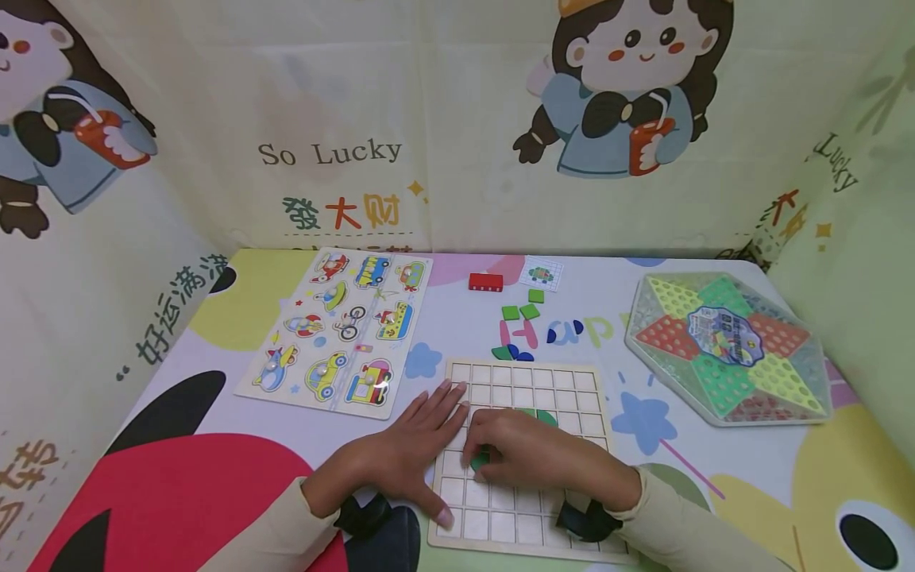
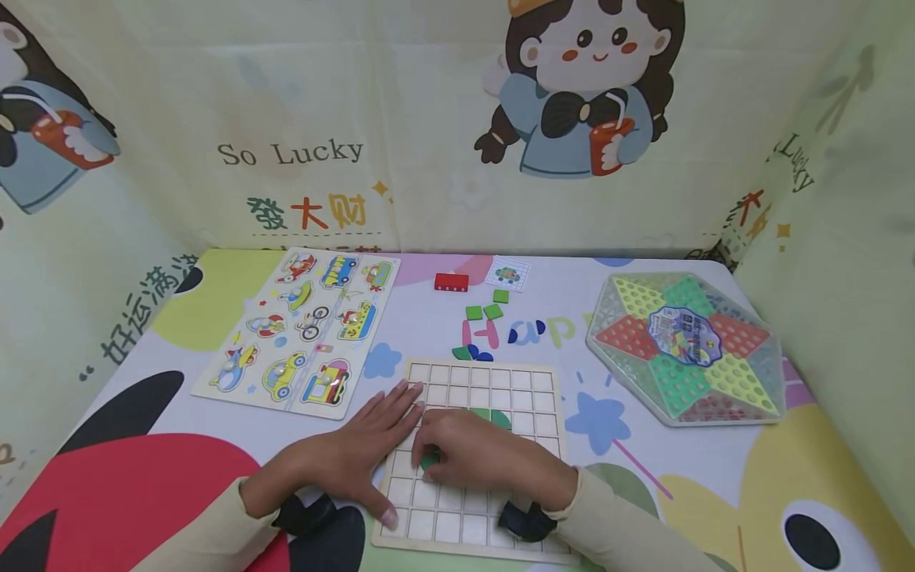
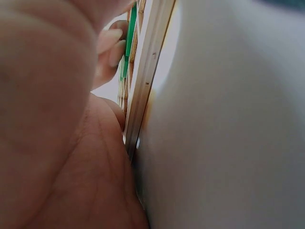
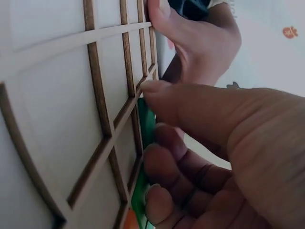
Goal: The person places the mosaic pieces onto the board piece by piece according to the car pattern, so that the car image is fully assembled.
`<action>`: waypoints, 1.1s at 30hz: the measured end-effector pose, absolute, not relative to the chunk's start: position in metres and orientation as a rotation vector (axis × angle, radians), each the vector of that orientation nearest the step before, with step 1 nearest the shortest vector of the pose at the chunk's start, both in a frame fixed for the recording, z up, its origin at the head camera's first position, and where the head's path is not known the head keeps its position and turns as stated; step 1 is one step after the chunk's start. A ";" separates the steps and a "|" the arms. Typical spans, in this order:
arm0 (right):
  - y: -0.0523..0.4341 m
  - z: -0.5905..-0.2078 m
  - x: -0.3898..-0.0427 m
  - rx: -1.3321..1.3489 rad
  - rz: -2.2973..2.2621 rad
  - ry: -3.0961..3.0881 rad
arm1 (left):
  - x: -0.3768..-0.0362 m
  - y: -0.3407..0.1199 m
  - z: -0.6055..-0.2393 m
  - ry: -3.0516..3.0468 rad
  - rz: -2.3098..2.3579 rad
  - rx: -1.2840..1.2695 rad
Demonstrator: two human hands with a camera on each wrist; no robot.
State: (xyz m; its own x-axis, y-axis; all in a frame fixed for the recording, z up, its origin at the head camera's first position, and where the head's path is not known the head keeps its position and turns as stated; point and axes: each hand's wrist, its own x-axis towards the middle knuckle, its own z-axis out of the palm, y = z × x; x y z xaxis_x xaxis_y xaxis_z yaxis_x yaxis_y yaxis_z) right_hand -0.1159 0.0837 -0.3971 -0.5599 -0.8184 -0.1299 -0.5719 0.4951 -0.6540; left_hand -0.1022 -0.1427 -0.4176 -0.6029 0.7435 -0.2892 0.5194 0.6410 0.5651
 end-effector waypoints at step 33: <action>0.113 -0.400 -0.162 -0.902 -1.115 2.261 | -0.102 -0.142 -0.418 2.362 0.587 0.987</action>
State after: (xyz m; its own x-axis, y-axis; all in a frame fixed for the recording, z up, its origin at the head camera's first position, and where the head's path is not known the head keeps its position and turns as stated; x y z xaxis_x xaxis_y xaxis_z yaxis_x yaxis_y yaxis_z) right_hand -0.1622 0.1130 -0.3997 -0.6789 -0.7256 -0.1123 -0.3527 0.4565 -0.8168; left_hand -0.1018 -0.1425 -0.4179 -0.6062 0.7423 -0.2856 0.5223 0.6423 0.5609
